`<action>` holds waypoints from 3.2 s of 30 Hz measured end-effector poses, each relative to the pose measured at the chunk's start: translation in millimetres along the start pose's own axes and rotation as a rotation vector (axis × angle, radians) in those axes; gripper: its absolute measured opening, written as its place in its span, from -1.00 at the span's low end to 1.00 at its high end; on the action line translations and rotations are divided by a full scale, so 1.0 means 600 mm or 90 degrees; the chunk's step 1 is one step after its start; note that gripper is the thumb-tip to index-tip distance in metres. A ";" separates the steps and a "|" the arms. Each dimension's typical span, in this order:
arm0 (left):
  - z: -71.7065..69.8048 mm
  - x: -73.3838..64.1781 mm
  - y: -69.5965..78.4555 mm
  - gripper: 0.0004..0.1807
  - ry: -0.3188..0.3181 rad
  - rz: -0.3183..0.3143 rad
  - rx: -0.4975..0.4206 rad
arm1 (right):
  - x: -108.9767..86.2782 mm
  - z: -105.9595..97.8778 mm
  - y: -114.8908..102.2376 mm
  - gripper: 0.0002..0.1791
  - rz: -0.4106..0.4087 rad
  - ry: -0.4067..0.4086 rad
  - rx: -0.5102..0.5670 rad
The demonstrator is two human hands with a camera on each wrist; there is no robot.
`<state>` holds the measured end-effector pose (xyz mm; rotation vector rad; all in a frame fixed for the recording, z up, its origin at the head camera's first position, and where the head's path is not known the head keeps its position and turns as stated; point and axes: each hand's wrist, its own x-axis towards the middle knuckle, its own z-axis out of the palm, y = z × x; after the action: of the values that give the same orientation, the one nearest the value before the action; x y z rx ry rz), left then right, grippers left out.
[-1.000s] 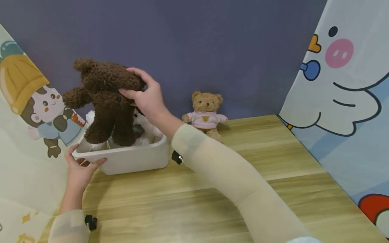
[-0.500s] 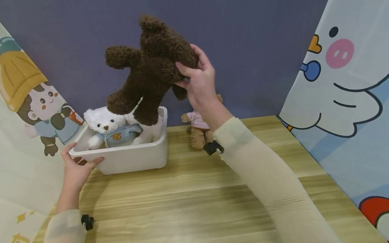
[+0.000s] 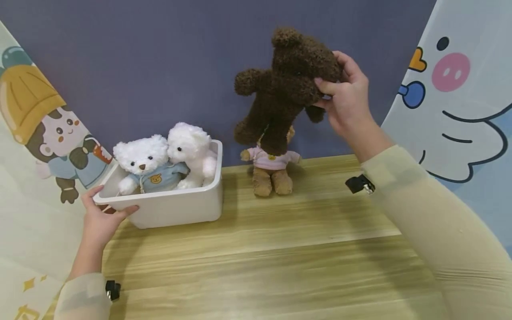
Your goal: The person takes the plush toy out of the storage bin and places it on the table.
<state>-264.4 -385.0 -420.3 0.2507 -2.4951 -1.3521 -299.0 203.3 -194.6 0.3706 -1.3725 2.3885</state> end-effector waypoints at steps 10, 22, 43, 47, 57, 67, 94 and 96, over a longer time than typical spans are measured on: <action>-0.001 0.010 0.012 0.25 -0.014 0.004 -0.001 | -0.010 -0.123 -0.023 -0.42 0.010 0.006 -0.285; 0.006 -0.001 0.003 0.26 -0.009 -0.006 0.003 | -0.030 -0.224 0.006 -0.37 0.056 -0.064 -0.648; 0.005 -0.010 0.007 0.26 -0.019 -0.005 -0.001 | -0.014 -0.289 0.046 -0.30 0.178 -0.144 -0.785; 0.005 -0.008 0.009 0.26 -0.020 -0.001 0.000 | -0.008 -0.303 0.059 -0.28 0.179 -0.152 -0.804; 0.012 -0.011 0.012 0.27 -0.020 -0.011 -0.012 | 0.004 -0.333 0.100 -0.29 0.206 -0.157 -0.757; 0.010 -0.006 0.015 0.26 -0.022 0.000 -0.014 | 0.009 -0.405 0.096 -0.29 0.231 -0.069 -0.680; 0.006 -0.008 0.017 0.24 -0.013 0.013 -0.028 | 0.049 -0.370 0.187 -0.29 0.271 -0.042 -0.489; 0.008 -0.008 0.016 0.24 -0.012 0.013 -0.027 | 0.052 -0.365 0.185 -0.28 0.258 -0.043 -0.524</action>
<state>-261.3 -374.6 -415.2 0.2038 -2.4744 -1.4051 -385.3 347.6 -376.2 -0.0667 -2.4706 1.8323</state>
